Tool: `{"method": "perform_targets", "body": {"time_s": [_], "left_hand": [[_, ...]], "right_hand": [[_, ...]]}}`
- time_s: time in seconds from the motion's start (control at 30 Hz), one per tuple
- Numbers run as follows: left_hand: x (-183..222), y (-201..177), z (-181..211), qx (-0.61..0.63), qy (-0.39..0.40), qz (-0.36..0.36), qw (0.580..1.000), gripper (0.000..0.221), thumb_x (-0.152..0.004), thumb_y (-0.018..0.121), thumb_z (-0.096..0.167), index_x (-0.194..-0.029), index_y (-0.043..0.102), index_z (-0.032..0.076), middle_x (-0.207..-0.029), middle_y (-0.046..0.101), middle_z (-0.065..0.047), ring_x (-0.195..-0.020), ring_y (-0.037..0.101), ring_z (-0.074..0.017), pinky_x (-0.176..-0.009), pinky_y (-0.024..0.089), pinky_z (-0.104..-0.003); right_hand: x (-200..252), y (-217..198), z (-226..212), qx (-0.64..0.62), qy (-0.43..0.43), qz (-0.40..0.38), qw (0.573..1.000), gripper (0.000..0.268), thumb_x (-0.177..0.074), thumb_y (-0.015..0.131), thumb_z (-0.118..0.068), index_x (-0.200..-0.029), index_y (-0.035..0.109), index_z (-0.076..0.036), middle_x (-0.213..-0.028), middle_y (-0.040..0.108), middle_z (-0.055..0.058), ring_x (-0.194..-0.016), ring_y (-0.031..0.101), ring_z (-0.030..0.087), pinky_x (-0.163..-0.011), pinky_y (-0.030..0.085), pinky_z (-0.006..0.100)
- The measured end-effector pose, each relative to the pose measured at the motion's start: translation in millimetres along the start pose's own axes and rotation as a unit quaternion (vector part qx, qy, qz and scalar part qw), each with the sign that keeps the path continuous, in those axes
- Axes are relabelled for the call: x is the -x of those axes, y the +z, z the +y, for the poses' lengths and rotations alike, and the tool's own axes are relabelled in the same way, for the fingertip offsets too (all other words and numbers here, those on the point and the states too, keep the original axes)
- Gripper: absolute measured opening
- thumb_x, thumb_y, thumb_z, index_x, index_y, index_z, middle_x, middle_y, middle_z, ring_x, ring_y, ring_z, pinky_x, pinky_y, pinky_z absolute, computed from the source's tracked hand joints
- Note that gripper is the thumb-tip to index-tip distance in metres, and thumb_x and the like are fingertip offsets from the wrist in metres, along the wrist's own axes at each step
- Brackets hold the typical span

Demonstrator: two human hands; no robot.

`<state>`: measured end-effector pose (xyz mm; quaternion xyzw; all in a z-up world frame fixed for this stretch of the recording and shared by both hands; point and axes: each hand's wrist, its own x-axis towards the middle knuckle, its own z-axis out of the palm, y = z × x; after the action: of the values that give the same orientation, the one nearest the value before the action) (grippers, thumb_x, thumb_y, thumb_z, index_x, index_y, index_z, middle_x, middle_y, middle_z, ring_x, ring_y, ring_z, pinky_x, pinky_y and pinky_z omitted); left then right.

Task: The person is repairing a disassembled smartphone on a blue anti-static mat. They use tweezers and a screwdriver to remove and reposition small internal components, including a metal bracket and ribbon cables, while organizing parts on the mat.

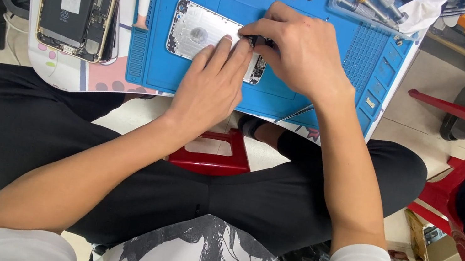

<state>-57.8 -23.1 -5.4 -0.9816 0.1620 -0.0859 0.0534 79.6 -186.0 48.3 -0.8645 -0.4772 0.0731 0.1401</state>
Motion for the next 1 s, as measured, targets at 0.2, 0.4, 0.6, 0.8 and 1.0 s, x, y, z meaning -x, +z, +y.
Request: {"method": "perform_targets", "body": {"time_s": [0.2, 0.4, 0.6, 0.8, 1.0], "left_hand": [[-1.2, -2.2, -3.0, 0.016, 0.004, 0.019, 1.000, 0.050, -0.102, 0.058, 0.033, -0.148, 0.064, 0.013, -0.151, 0.056, -0.006, -0.134, 0.054, -0.0245, -0.106, 0.047, -0.034], [-3.1, -5.6, -3.7, 0.003, -0.004, 0.005, 1.000, 0.052, -0.102, 0.058, 0.036, -0.150, 0.060, 0.014, -0.152, 0.054, -0.002, -0.134, 0.053, -0.0208, -0.103, 0.046, -0.032], [-3.1, -6.4, -2.9, 0.001, -0.004, -0.005, 1.000, 0.052, -0.103, 0.057, 0.039, -0.150, 0.060, 0.016, -0.152, 0.054, -0.002, -0.135, 0.052, -0.0214, -0.105, 0.045, -0.033], [-2.8, -2.0, -5.0, 0.069, 0.023, 0.022, 0.997, 0.051, -0.093, 0.063, 0.024, -0.140, 0.063, 0.003, -0.143, 0.052, -0.016, -0.132, 0.050, -0.0312, -0.103, 0.044, -0.041], [-5.3, -13.1, -4.1, 0.061, 0.026, 0.015, 0.998, 0.051, -0.092, 0.071, 0.024, -0.138, 0.067, 0.002, -0.141, 0.056, -0.016, -0.131, 0.053, -0.0307, -0.103, 0.047, -0.041]], "right_hand": [[1.4, 2.2, -1.6, 0.016, -0.001, 0.003, 1.000, 0.023, -0.097, 0.080, -0.013, -0.120, 0.082, -0.019, -0.102, 0.063, 0.001, -0.068, 0.063, 0.026, -0.043, 0.038, 0.039], [4.5, 5.4, -3.2, -0.061, 0.036, -0.007, 0.997, 0.026, -0.099, 0.077, -0.008, -0.123, 0.080, -0.016, -0.106, 0.060, 0.005, -0.071, 0.062, 0.027, -0.050, 0.043, 0.041], [29.8, -27.9, -24.5, 0.026, 0.068, 0.023, 0.997, 0.038, -0.103, 0.074, -0.007, -0.139, 0.071, -0.015, -0.112, 0.067, 0.005, -0.090, 0.067, 0.026, -0.045, 0.044, 0.039], [111.4, -45.3, -41.1, 0.068, 0.236, -0.014, 0.969, 0.015, -0.103, 0.074, -0.016, -0.108, 0.082, -0.028, -0.086, 0.066, -0.007, -0.074, 0.066, 0.016, -0.067, 0.053, 0.027], [169.0, 16.6, -36.3, 0.222, 0.261, -0.033, 0.939, 0.038, -0.094, 0.076, -0.021, -0.126, 0.071, -0.042, -0.097, 0.062, -0.014, -0.085, 0.066, 0.009, -0.070, 0.056, 0.024]]}}
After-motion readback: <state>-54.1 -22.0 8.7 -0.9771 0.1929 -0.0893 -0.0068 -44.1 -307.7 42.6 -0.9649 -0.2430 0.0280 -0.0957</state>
